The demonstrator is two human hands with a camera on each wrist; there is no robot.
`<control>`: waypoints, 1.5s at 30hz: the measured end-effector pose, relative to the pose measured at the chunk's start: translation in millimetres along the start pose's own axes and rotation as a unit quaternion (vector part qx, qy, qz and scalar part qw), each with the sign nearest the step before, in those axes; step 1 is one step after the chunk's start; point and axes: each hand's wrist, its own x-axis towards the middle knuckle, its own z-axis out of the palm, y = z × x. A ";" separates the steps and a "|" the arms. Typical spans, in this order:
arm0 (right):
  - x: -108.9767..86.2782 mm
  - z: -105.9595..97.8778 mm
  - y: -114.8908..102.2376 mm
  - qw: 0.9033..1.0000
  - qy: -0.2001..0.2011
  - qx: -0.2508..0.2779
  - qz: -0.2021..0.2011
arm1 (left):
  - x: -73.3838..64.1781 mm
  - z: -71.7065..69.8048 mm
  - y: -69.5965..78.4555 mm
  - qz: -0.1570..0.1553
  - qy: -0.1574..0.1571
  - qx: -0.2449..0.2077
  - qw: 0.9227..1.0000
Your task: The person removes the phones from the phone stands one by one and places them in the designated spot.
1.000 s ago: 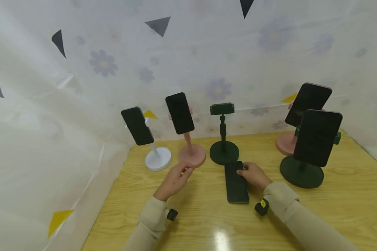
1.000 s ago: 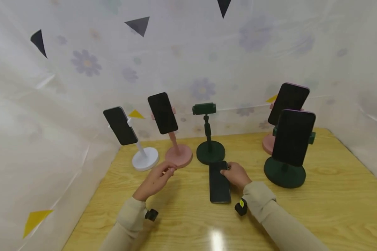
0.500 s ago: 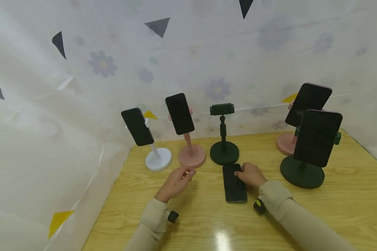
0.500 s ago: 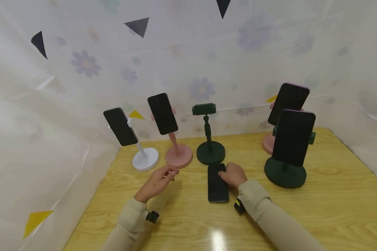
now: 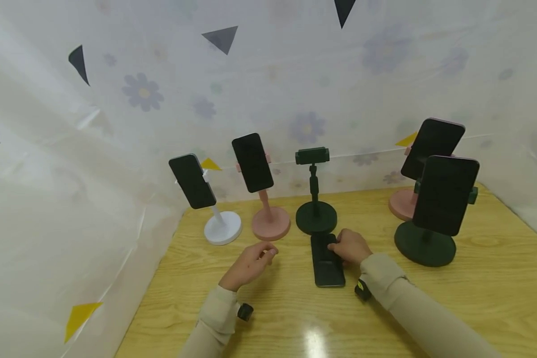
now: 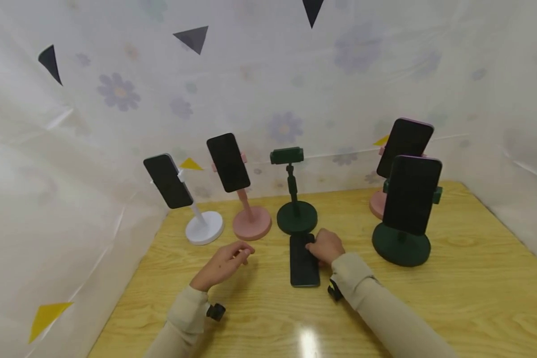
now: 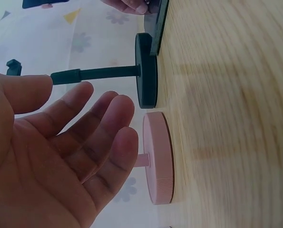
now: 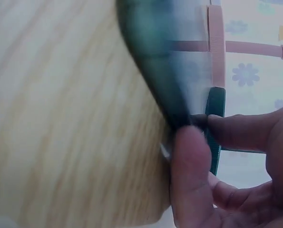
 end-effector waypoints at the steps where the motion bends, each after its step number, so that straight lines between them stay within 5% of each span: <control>1: -0.3 0.5 0.4 1.000 0.001 -0.010 -0.004 | 0.1 0.3 -0.7 0.000 -0.001 -0.001 1.000; 4: -6.9 0.2 -0.4 0.997 0.008 -0.070 -0.037 | -0.2 0.7 -1.6 0.000 -0.003 -0.004 1.000; 8: -23.4 -1.0 -4.3 0.978 0.007 -0.167 -0.124 | -2.1 -0.9 -2.6 -0.002 0.003 -0.002 1.000; 12: -40.8 -1.5 -8.9 0.960 -0.058 -0.200 -0.187 | -3.8 -3.0 -2.9 -0.005 0.010 0.000 1.000; 17: -53.8 -1.5 -14.4 0.948 -0.106 -0.212 -0.210 | -3.8 -4.3 -3.8 -0.001 0.006 0.003 1.000; 33: -40.6 4.2 -14.5 0.950 -0.096 -0.216 -0.206 | 1.3 -2.2 -10.1 -0.024 -0.006 -0.005 1.000; 41: -35.4 0.4 -9.0 0.956 -0.083 -0.167 -0.225 | 20.7 -11.8 -10.7 -0.019 0.073 -0.002 0.997; 45: -51.0 -7.2 -17.4 0.950 -0.069 -0.152 -0.265 | 35.3 -17.3 -8.0 -0.031 0.104 -0.032 0.994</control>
